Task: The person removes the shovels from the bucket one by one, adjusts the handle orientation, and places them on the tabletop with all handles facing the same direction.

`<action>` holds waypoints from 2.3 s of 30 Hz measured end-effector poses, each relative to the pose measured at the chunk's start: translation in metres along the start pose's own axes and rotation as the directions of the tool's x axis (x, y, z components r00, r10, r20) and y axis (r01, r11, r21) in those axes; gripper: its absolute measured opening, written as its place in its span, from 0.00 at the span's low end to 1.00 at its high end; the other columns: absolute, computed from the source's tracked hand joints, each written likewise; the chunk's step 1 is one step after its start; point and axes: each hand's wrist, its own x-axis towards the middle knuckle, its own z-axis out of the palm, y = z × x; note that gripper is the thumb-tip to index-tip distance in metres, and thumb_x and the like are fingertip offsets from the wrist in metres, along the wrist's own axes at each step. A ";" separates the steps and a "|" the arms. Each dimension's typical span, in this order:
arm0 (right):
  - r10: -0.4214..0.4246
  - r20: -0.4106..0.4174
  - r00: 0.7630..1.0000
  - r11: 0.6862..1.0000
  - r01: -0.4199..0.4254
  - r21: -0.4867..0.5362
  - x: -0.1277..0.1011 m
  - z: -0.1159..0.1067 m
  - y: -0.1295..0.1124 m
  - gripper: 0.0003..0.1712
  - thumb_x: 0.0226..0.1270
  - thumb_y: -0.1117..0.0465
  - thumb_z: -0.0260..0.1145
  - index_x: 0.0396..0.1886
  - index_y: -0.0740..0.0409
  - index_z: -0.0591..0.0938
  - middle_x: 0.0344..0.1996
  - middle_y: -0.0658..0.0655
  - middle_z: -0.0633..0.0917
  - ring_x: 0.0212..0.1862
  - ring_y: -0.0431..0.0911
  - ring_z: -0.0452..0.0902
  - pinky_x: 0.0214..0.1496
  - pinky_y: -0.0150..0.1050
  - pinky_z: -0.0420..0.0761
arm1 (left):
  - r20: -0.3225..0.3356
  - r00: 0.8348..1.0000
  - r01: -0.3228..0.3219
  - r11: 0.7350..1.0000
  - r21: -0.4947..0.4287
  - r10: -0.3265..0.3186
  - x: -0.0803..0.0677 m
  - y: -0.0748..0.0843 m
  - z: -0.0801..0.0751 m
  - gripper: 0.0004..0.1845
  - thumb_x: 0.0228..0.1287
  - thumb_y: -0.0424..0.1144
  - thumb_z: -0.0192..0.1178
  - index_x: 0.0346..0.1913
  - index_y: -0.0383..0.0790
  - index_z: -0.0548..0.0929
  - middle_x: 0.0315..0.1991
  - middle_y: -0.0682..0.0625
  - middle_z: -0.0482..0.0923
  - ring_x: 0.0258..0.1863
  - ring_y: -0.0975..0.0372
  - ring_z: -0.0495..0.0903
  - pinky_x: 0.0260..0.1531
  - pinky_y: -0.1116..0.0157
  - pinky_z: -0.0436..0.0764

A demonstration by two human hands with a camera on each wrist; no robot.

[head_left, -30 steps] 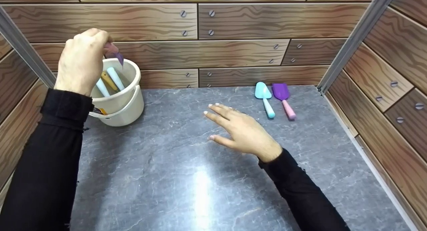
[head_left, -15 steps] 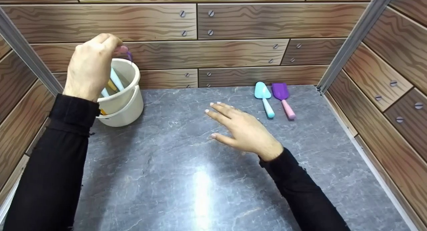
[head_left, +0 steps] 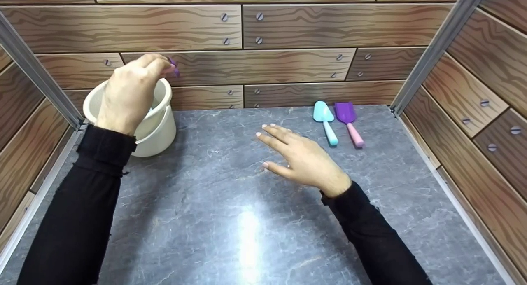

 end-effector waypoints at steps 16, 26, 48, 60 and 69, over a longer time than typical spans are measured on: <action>0.017 0.004 1.000 1.000 -0.017 -0.001 -0.001 -0.003 0.005 0.44 0.91 0.34 0.66 0.95 0.46 0.70 0.93 0.59 0.72 0.92 0.60 0.70 0.92 0.63 0.78 | -0.035 0.984 -0.173 0.984 0.036 0.174 -0.015 0.017 0.023 0.12 0.86 0.29 0.61 0.59 0.31 0.91 0.60 0.35 0.95 0.58 0.39 0.97 0.59 0.44 0.98; 0.027 -0.009 1.000 1.000 -0.027 0.000 -0.002 -0.003 0.007 0.45 0.90 0.35 0.68 0.95 0.47 0.70 0.92 0.59 0.73 0.92 0.59 0.71 0.91 0.63 0.79 | -0.029 0.971 -0.238 0.971 0.028 0.239 -0.024 0.033 0.035 0.13 0.82 0.22 0.63 0.62 0.29 0.91 0.62 0.33 0.94 0.60 0.39 0.96 0.66 0.44 0.96; 0.036 -0.007 0.999 0.999 -0.035 0.030 -0.002 -0.003 0.011 0.45 0.91 0.34 0.67 0.95 0.47 0.69 0.93 0.59 0.72 0.92 0.60 0.71 0.92 0.62 0.77 | -0.129 0.937 -0.325 0.945 0.027 0.326 -0.050 0.068 0.065 0.12 0.79 0.28 0.69 0.59 0.34 0.95 0.60 0.38 0.96 0.61 0.46 0.97 0.66 0.52 0.96; 0.043 -0.012 0.999 0.999 -0.043 0.019 0.000 -0.002 0.012 0.45 0.91 0.37 0.67 0.95 0.51 0.69 0.92 0.58 0.73 0.91 0.59 0.72 0.91 0.62 0.79 | -0.156 0.917 -0.370 0.929 0.005 0.366 -0.061 0.087 0.082 0.10 0.80 0.28 0.69 0.57 0.36 0.95 0.65 0.47 0.96 0.62 0.51 0.97 0.66 0.58 0.95; 0.038 -0.036 0.999 0.999 -0.037 0.030 0.000 0.000 0.013 0.44 0.91 0.40 0.68 0.94 0.53 0.70 0.91 0.60 0.75 0.90 0.60 0.75 0.90 0.62 0.81 | -0.197 0.891 -0.416 0.909 0.004 0.408 -0.067 0.100 0.088 0.11 0.77 0.30 0.73 0.56 0.38 0.96 0.65 0.48 0.96 0.59 0.52 0.98 0.63 0.59 0.96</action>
